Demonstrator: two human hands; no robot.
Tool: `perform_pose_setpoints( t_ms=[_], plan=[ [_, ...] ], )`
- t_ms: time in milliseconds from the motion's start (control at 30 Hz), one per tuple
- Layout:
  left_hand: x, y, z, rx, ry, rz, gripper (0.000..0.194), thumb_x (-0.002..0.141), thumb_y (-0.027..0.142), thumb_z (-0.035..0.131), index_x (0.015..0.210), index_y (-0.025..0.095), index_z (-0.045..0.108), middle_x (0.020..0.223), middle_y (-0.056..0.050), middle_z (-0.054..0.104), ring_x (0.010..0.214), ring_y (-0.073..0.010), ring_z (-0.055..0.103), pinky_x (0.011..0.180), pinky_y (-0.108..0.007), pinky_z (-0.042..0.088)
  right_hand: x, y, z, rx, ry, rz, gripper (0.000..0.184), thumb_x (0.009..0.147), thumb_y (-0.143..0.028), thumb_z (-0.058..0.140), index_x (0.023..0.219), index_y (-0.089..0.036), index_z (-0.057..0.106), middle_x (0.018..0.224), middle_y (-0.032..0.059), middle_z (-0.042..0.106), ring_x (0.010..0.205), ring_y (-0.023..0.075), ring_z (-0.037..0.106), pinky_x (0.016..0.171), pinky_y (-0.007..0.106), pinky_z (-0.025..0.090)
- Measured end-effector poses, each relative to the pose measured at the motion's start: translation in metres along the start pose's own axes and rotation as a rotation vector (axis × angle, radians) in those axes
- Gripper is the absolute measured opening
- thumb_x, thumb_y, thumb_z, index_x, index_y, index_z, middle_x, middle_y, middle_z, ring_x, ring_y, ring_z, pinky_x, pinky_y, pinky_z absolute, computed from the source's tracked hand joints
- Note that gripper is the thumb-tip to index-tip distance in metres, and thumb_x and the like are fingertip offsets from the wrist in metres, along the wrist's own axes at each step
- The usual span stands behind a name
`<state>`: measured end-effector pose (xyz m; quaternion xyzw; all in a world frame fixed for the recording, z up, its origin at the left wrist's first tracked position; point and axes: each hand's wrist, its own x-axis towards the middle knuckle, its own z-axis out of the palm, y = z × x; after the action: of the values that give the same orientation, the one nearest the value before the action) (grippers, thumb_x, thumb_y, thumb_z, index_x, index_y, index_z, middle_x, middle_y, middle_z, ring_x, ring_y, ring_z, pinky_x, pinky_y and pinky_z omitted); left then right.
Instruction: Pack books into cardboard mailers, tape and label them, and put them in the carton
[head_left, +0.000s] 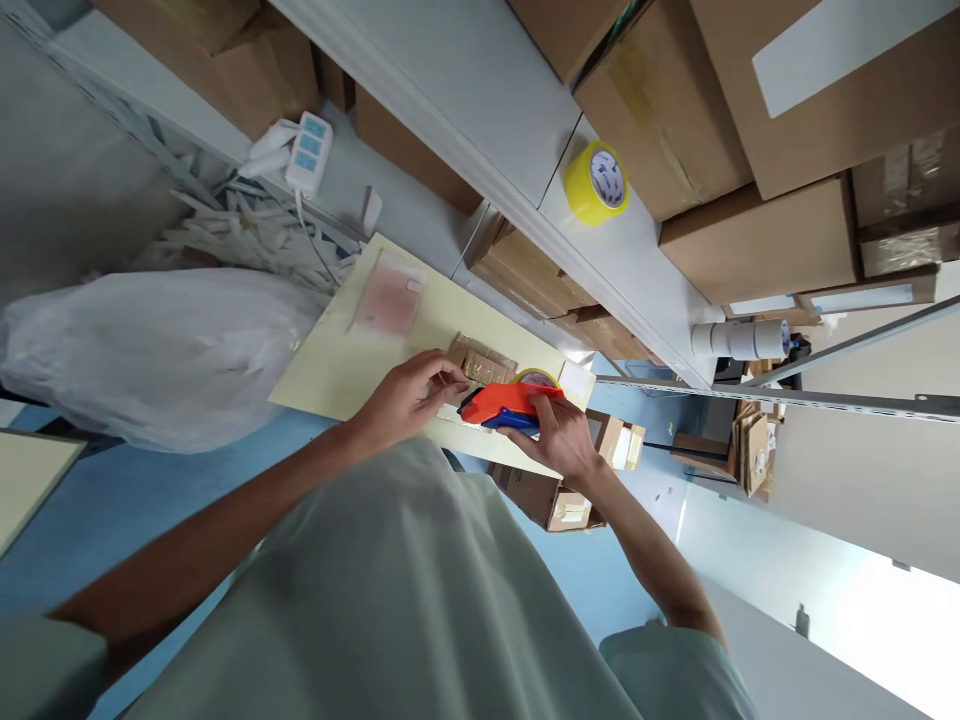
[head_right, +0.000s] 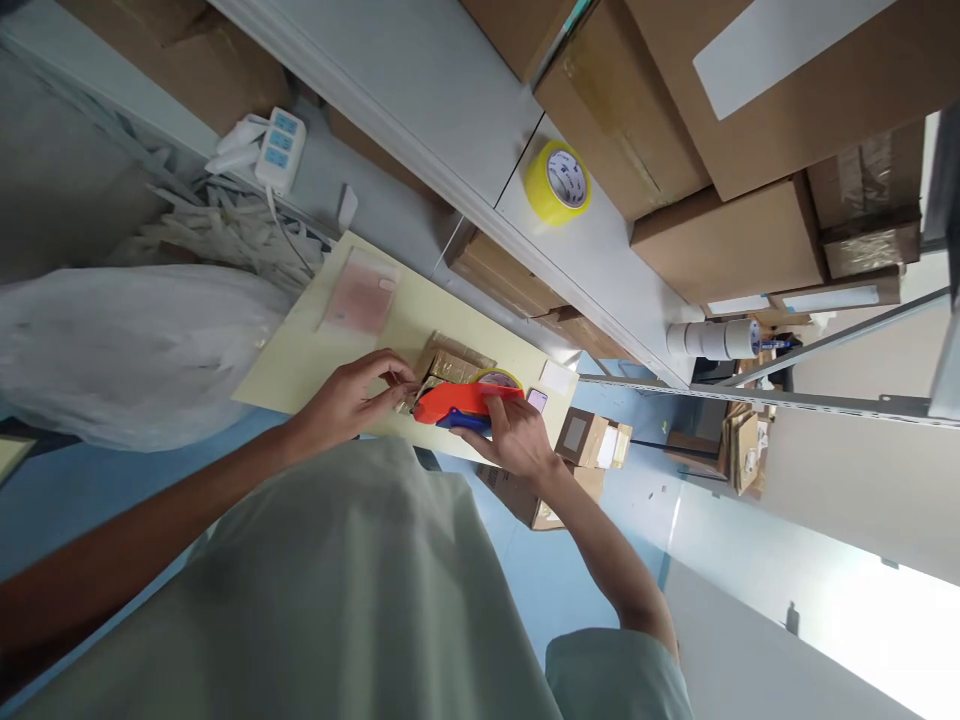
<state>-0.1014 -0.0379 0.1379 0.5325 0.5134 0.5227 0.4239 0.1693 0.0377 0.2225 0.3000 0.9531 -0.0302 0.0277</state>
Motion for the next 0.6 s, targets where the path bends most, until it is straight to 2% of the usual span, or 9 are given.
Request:
perform_pose_setpoints(
  t_ms=[133, 267, 333, 467, 600],
  plan=[
    [-0.011, -0.008, -0.003, -0.064, 0.044, -0.063, 0.024, 0.104, 0.045, 0.062, 0.099, 0.022, 0.065, 0.104, -0.006, 0.071, 0.091, -0.0186, 0.070, 0.085, -0.032, 0.059, 0.006, -0.013, 0.002, 0.007, -0.137, 0.058, 0.065, 0.104, -0.077, 0.053, 0.128, -0.017, 0.060, 0.094, 0.0145, 0.081, 0.087, 0.0324, 0.080, 0.075, 0.041, 0.063],
    [-0.019, -0.013, -0.005, -0.136, 0.029, -0.247, 0.032, 0.097, 0.054, 0.069, 0.100, 0.022, 0.065, 0.096, -0.005, 0.074, 0.090, -0.0205, 0.071, 0.082, -0.033, 0.059, 0.013, -0.020, 0.001, 0.008, -0.253, 0.099, 0.069, 0.104, -0.079, 0.052, 0.130, -0.016, 0.061, 0.099, 0.0172, 0.081, 0.095, 0.0341, 0.080, 0.081, 0.042, 0.062],
    [-0.022, -0.016, -0.005, -0.211, 0.041, -0.306, 0.039, 0.093, 0.056, 0.074, 0.109, 0.022, 0.066, 0.093, -0.003, 0.074, 0.089, -0.0213, 0.072, 0.083, -0.034, 0.059, 0.016, -0.023, 0.000, 0.010, -0.324, 0.128, 0.070, 0.103, -0.078, 0.053, 0.131, -0.015, 0.061, 0.101, 0.0180, 0.081, 0.098, 0.0348, 0.079, 0.084, 0.042, 0.061],
    [-0.028, -0.027, 0.000, -0.352, 0.043, -0.365, 0.066, 0.088, 0.059, 0.079, 0.139, 0.023, 0.058, 0.089, -0.001, 0.073, 0.088, -0.0215, 0.072, 0.089, -0.038, 0.058, 0.021, -0.034, -0.005, 0.038, -0.477, 0.213, 0.072, 0.103, -0.079, 0.054, 0.137, -0.016, 0.060, 0.107, 0.0165, 0.082, 0.100, 0.0343, 0.079, 0.083, 0.039, 0.058],
    [-0.036, -0.047, 0.008, -0.396, 0.005, -0.456, 0.076, 0.083, 0.063, 0.082, 0.141, 0.021, 0.057, 0.089, -0.002, 0.075, 0.088, -0.0228, 0.072, 0.086, -0.038, 0.058, 0.026, -0.043, -0.018, 0.081, -0.688, 0.367, 0.065, 0.104, -0.079, 0.053, 0.133, -0.022, 0.063, 0.101, 0.0108, 0.083, 0.091, 0.0310, 0.079, 0.073, 0.033, 0.051]
  ],
)
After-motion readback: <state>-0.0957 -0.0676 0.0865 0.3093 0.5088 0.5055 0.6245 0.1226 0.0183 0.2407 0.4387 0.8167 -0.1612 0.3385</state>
